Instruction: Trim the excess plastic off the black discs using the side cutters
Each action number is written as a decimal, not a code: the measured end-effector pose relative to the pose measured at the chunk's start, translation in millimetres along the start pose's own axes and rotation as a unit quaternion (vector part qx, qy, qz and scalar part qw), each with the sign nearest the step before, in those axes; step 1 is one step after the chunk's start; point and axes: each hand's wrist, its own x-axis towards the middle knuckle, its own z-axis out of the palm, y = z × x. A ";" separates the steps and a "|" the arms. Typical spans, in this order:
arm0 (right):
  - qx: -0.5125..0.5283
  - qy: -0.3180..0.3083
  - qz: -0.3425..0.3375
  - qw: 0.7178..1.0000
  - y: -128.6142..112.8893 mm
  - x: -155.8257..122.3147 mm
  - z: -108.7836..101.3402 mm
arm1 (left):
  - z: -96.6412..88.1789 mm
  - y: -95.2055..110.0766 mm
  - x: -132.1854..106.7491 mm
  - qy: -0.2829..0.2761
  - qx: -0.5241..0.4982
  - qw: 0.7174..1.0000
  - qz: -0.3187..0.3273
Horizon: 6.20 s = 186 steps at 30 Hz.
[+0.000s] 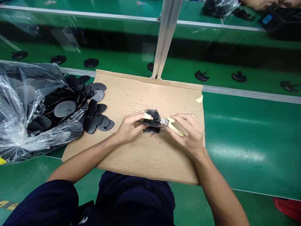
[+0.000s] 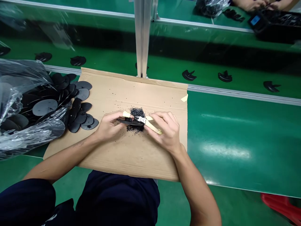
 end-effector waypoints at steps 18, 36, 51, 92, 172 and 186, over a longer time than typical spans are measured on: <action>-0.046 -0.036 -0.057 0.997 5.9 -3.7 2.4 | 5.1 2.6 -3.6 -0.005 -0.037 0.999 -0.014; 0.083 -0.071 0.031 0.994 1.0 -2.1 1.3 | -1.9 8.4 -2.0 -0.062 0.017 0.997 0.037; -0.125 -0.198 0.058 0.970 24.9 -4.2 15.6 | -97.8 -46.1 147.2 -0.051 0.488 0.867 -0.085; 0.484 -0.168 0.245 0.823 -5.4 4.7 14.1 | -11.3 27.6 39.2 -0.100 -0.053 0.991 -0.070; 0.201 -0.043 -0.040 0.978 -19.9 -13.7 27.6 | 6.6 14.4 -3.7 -0.021 0.055 0.979 0.198; 0.149 -0.061 -0.025 0.987 -16.5 -16.9 26.3 | 8.5 23.2 -6.2 -0.020 0.095 0.980 0.175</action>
